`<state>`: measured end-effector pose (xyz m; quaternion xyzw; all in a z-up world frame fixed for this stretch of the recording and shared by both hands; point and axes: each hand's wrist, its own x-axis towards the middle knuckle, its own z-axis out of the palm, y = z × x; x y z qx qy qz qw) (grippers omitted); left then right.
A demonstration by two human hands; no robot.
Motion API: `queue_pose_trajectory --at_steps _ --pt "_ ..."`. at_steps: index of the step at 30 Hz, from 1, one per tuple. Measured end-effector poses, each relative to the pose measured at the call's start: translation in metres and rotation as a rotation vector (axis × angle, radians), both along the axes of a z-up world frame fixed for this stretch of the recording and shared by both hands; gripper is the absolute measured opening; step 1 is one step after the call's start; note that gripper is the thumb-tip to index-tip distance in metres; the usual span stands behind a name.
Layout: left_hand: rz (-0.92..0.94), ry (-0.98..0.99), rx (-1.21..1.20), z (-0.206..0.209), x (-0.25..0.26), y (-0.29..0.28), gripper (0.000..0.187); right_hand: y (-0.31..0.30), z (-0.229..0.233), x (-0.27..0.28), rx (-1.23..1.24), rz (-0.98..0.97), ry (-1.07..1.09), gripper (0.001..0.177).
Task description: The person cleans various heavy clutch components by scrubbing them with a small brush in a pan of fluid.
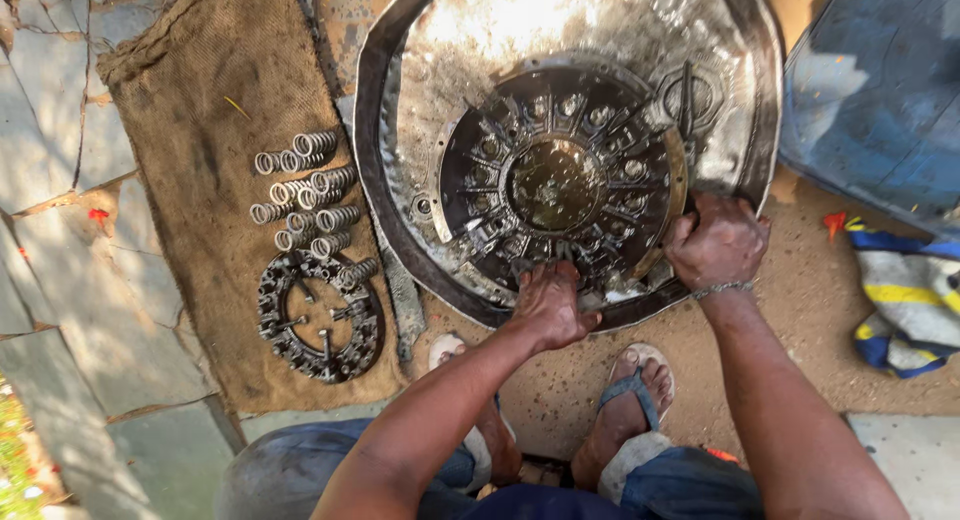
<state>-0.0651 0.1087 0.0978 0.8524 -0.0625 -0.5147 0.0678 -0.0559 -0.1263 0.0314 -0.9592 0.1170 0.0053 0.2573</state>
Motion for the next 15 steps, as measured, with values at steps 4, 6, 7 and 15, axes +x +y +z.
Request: queue_pose_trajectory --at_steps 4,6,7,15 --pt "0.388 -0.093 -0.097 0.013 0.000 -0.023 0.098 -0.001 0.001 0.005 -0.006 -0.018 0.007 0.032" --pt "0.670 -0.064 -0.015 0.007 0.004 -0.027 0.072 -0.002 -0.004 0.005 -0.004 -0.013 -0.016 0.032" --pt "0.673 -0.063 -0.015 0.006 0.002 -0.024 0.072 -0.002 -0.005 0.005 0.006 0.003 -0.043 0.033" --pt "0.238 -0.095 -0.097 0.008 0.003 0.003 0.054 -0.001 -0.003 0.007 0.013 -0.012 -0.026 0.034"
